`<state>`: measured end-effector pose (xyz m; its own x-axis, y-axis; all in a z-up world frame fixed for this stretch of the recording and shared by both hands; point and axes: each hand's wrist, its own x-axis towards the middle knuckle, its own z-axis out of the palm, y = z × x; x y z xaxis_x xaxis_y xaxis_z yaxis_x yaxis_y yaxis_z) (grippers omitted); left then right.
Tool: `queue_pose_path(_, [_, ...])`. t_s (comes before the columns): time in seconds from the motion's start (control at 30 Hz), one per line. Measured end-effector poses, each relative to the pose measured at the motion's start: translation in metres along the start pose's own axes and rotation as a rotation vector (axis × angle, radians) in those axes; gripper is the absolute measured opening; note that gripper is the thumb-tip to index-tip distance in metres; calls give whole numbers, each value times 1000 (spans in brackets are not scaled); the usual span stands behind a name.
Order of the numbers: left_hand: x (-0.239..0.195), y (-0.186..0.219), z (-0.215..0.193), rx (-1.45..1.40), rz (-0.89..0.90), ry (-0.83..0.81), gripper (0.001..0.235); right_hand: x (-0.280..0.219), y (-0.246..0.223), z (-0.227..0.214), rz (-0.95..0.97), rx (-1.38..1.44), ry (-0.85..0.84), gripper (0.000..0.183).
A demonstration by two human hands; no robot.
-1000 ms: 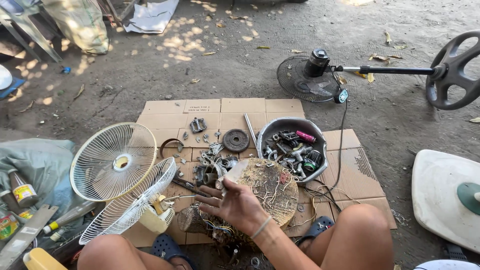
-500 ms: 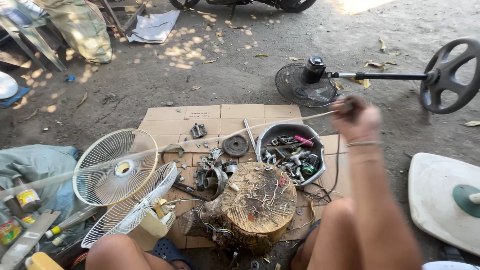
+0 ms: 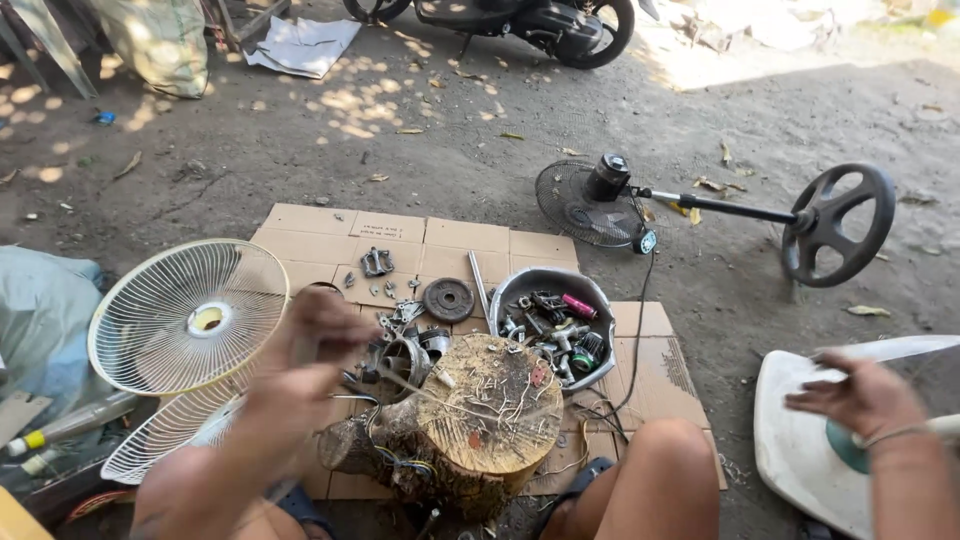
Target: Repairing a fan motor by stripping insulation from wires and manipulating mechanical parts
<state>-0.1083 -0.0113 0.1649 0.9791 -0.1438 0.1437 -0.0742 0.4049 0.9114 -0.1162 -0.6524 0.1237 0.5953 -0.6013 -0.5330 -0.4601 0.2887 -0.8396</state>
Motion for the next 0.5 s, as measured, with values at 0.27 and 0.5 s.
queue_pose_path(0.27, [26,-46,142,782,170,-353,64,-159,69,190,-404,276,-754,30])
queue_pose_path(0.5, [9,-20,98,1342,-525,-119,33,-171,112,269,-48,241,-987,24])
